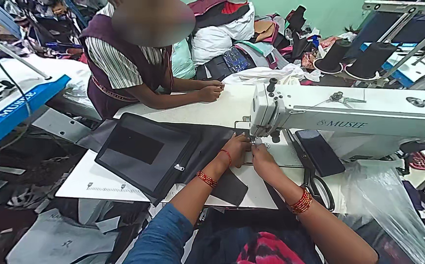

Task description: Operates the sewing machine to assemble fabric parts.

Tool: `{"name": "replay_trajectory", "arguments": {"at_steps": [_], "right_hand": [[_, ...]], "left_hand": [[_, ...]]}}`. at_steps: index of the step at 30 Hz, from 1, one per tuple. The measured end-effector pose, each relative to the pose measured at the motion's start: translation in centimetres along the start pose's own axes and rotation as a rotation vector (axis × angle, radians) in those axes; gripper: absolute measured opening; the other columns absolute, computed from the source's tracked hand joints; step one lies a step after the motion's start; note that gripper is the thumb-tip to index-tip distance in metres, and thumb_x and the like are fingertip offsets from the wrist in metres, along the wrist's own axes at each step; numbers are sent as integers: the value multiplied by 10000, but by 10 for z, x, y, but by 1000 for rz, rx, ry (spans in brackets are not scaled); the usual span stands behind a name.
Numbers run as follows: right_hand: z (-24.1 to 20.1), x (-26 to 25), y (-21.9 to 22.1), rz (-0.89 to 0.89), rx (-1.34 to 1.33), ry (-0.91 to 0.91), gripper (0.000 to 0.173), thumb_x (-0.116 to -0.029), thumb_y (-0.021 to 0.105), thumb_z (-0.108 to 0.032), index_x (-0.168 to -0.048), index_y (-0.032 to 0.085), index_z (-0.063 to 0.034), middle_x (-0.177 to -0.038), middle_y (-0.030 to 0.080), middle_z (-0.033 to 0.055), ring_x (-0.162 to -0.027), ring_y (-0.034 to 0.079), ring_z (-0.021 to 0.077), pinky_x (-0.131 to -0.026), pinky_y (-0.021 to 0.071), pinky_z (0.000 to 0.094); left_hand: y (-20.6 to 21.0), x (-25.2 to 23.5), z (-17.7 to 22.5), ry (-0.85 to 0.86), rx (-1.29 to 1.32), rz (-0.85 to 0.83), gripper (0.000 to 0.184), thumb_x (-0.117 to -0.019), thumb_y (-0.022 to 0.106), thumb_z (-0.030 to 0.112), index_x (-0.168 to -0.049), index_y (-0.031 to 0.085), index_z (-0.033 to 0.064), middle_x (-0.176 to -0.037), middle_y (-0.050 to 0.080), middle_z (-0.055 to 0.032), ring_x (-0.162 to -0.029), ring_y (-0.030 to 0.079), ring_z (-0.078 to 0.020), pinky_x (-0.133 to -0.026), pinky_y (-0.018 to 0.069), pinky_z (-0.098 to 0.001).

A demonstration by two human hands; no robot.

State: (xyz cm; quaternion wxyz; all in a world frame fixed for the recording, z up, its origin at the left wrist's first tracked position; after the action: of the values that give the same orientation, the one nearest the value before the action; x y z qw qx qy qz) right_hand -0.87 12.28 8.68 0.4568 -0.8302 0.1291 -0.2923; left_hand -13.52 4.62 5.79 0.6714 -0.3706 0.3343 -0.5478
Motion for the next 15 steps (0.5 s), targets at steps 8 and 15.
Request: {"name": "replay_trajectory", "arguments": {"at_steps": [8,15], "right_hand": [[0,-1,4,57,-4,15,438,-1047,402,-8,-1475,487,30,-1433,494,273,-1209,611,371,-1013,512,433],[2,9,8,101,-18,-36,376,-1036,424,11,-1382,554,78,-1388,516,281,-1170,628,368,-1002,515,419]], "left_hand": [[4,-2,-3,46,-66,13,340,-937,538,-8,-1228,713,-30,-1368,644,-203,-1415,497,-359,-1225,309,-510],[0,5,12,38,-117,-60,410,-967,507,32,-1350,630,-48,-1397,611,-250,-1400,510,-387,-1183,377,-459]]}}
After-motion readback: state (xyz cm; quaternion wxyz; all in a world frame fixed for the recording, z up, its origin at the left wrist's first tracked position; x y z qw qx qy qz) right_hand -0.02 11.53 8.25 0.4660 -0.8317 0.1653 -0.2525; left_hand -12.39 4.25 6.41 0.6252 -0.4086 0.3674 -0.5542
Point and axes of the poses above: each hand's wrist, its own x-axis away from the middle knuckle, its own y-axis out of the palm, z = x × y, the point moved 1 cm from there along -x, towards the middle knuckle
